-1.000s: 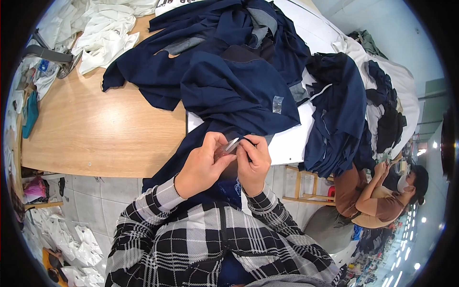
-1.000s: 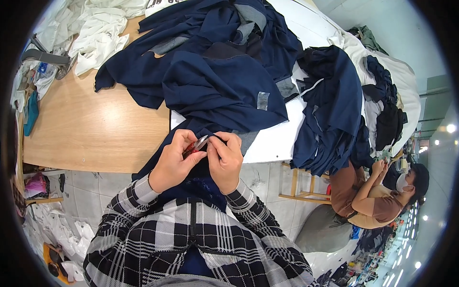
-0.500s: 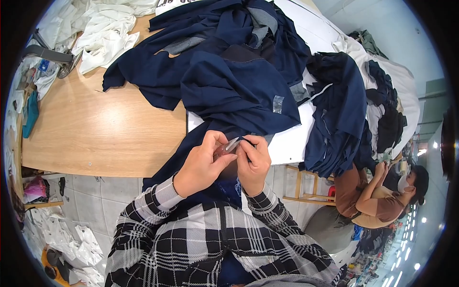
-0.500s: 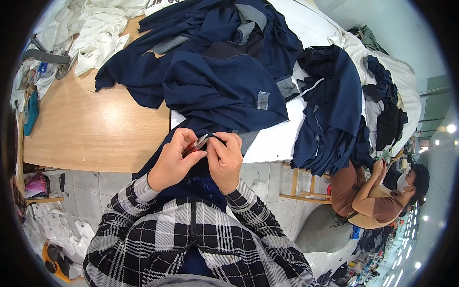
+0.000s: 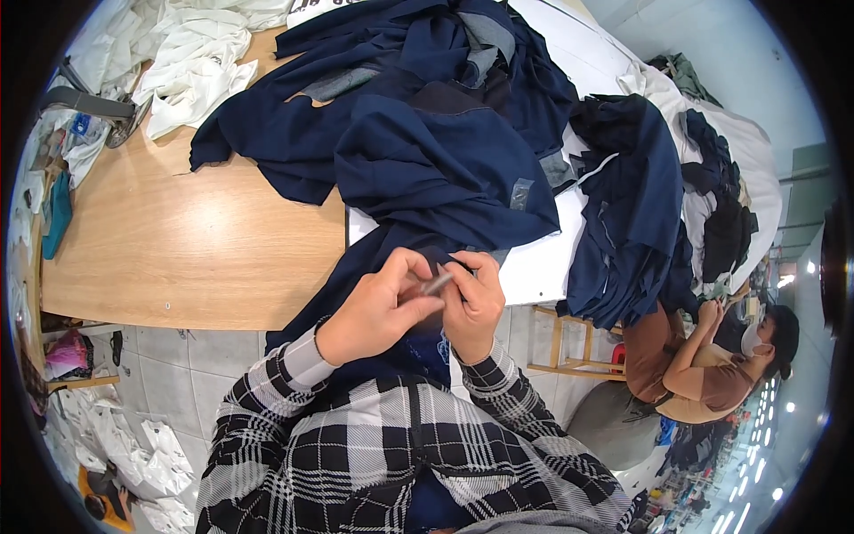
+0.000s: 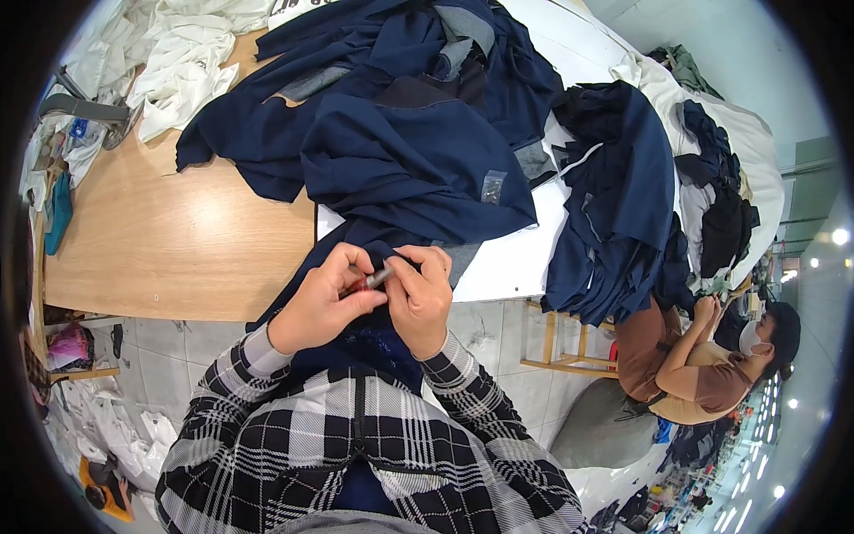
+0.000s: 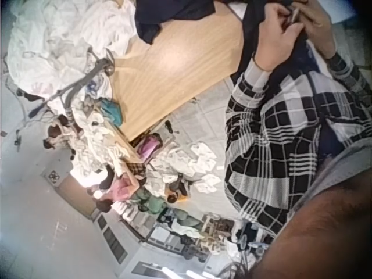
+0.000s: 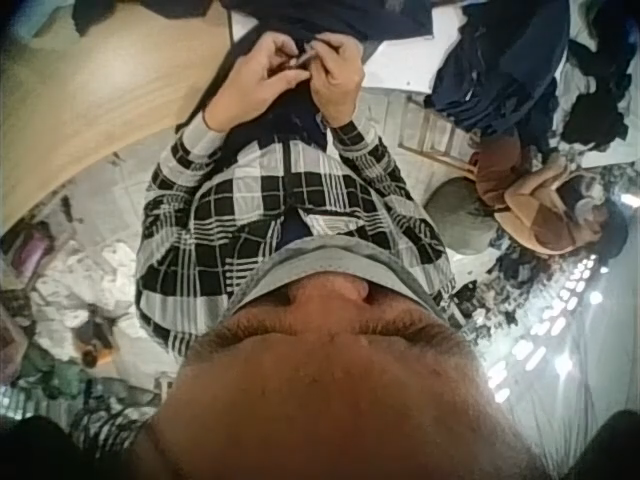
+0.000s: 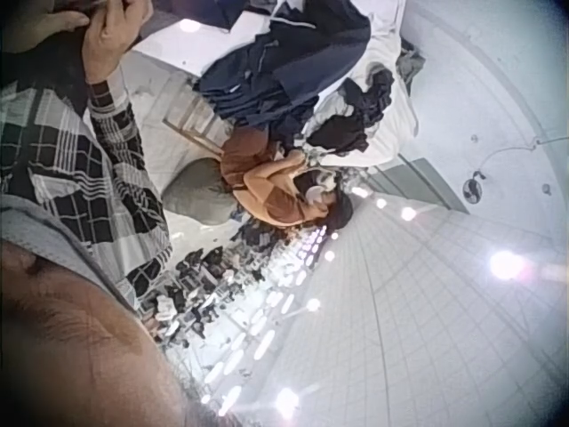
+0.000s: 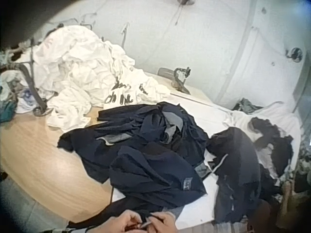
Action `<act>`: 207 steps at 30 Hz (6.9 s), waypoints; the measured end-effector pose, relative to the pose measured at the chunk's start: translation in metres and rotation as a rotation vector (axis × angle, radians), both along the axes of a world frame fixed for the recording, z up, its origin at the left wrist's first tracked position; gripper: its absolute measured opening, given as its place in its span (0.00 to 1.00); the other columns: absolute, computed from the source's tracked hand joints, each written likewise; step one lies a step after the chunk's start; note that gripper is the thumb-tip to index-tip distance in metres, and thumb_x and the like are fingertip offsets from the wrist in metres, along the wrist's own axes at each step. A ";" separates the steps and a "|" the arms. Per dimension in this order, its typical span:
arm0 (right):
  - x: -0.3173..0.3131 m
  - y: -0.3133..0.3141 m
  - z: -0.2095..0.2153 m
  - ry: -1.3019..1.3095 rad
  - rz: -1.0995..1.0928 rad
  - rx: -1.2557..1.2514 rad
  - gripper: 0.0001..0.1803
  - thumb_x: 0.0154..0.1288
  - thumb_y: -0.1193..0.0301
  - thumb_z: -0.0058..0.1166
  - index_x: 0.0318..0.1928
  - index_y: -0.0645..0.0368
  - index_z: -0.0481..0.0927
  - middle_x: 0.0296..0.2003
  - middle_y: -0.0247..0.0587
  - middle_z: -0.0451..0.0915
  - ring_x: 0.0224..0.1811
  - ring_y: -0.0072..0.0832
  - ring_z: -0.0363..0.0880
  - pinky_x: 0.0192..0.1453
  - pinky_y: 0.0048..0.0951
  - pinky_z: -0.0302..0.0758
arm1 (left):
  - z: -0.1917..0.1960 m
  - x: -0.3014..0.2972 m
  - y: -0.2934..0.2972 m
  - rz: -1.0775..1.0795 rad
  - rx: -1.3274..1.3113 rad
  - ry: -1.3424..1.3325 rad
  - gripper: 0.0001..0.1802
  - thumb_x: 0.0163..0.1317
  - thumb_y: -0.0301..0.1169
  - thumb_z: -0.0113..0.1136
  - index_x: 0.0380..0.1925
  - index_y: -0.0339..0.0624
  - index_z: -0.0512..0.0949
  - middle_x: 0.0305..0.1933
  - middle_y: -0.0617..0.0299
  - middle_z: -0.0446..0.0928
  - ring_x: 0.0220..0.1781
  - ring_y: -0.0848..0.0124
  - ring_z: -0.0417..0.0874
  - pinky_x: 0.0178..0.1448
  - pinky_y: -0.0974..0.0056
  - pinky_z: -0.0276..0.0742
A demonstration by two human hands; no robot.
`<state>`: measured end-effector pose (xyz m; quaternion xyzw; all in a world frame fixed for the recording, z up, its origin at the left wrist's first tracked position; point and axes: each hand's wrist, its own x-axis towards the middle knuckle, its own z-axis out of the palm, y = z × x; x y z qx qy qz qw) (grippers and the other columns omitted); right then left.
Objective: Trimming loose threads from a garment using small scissors.
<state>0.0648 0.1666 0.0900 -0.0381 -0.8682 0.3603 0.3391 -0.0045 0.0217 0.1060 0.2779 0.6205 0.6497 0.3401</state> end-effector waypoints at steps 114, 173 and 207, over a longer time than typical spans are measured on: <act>0.001 0.004 0.002 0.071 0.111 -0.076 0.09 0.44 0.84 0.59 0.30 0.67 0.79 0.35 0.45 0.78 0.37 0.40 0.76 0.43 0.33 0.71 | 0.013 0.005 -0.005 0.163 -0.100 0.348 0.19 0.59 0.28 0.61 0.44 0.37 0.63 0.32 0.50 0.77 0.32 0.59 0.83 0.35 0.64 0.76; 0.009 0.012 -0.010 -0.075 0.357 -0.982 0.04 0.56 0.81 0.51 0.25 0.69 0.76 0.38 0.47 0.79 0.35 0.22 0.74 0.37 0.18 0.66 | -0.003 -0.001 0.005 0.250 0.139 0.572 0.11 0.50 0.16 0.63 0.35 0.36 0.79 0.33 0.60 0.77 0.26 0.75 0.76 0.28 0.73 0.69; 0.011 0.002 -0.001 -0.061 0.171 -0.589 0.05 0.55 0.83 0.57 0.34 0.71 0.79 0.38 0.45 0.80 0.34 0.23 0.77 0.35 0.19 0.72 | 0.021 0.011 -0.006 0.154 -0.135 0.493 0.29 0.53 0.29 0.66 0.56 0.40 0.68 0.40 0.51 0.78 0.31 0.63 0.82 0.34 0.66 0.78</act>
